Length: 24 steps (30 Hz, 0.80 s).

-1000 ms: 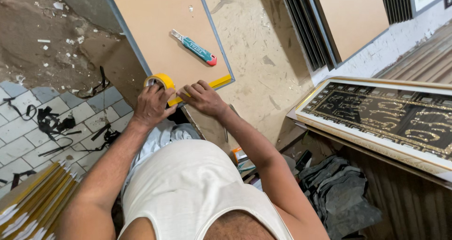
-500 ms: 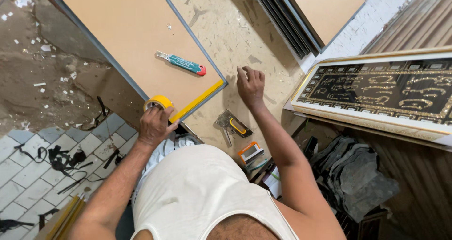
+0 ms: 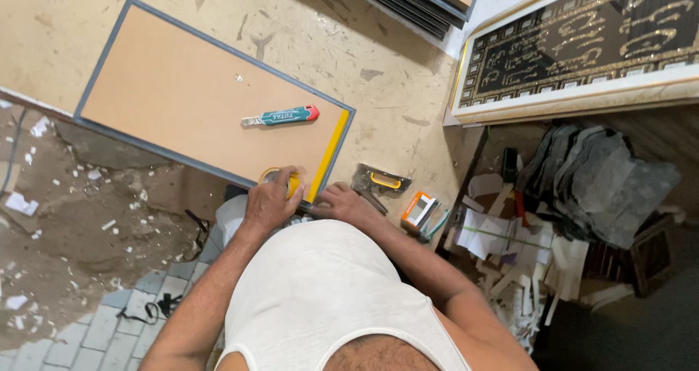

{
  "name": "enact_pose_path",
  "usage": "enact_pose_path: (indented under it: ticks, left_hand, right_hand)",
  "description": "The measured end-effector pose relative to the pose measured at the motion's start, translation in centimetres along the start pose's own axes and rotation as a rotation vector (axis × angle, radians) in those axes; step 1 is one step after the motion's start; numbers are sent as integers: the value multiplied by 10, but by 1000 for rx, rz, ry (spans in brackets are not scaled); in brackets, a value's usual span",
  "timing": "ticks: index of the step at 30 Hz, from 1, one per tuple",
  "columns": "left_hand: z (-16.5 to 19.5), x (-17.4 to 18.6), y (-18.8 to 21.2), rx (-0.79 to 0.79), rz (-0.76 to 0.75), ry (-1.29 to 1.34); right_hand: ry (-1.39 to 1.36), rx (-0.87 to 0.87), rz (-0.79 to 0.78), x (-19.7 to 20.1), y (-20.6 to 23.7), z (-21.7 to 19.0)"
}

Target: The person applies yellow tape along the edges of rectangular frames on a workbench, using a utility knife to cut the tape. They then place white paper pieces under the taped frames and continue taping additional frames.

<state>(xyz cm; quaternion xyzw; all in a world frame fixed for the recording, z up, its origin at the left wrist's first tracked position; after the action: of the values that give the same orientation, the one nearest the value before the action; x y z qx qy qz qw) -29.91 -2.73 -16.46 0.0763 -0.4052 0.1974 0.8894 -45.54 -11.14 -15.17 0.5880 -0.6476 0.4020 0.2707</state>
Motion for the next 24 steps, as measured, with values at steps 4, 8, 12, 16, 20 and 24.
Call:
enact_pose_path:
  ticks: [4,8,12,16,20,24]
  left_hand:
    - [-27,32,-24,39,-95,267]
    - [-52,82,-49,-35,-303,379]
    - [-72,128,-70,-113,-457,308]
    - [-80,163,-76,-251,-471,344]
    - [-90,177,-77,-246,-599,329]
    - [-83,187,-77,-407,-656,323]
  right_hand:
    - [-293,-540,416,26,1,21]
    - [-418,-796,760,24,-22,5]
    - [-520,-840,915,0,-81,-22]
    - [-826,-879,1061,-29,-132,-43]
    - [-974,-904,1083,-42,-170,-67]
    - [-826,-897,1067,-42,-197,-87]
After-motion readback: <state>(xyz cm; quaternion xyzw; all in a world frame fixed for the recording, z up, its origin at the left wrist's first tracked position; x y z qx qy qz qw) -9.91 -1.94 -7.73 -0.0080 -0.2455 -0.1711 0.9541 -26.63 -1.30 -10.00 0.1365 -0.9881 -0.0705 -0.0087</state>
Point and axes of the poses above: each hand's wrist, its own y-axis away from the middle knuckle, its own x-axis out of the back of the hand, z = x × y, the point moved 6 cm from there along -y, towards the middle knuckle, and after that the axes turned 3 degrees about -y, right-handed, at the moved point
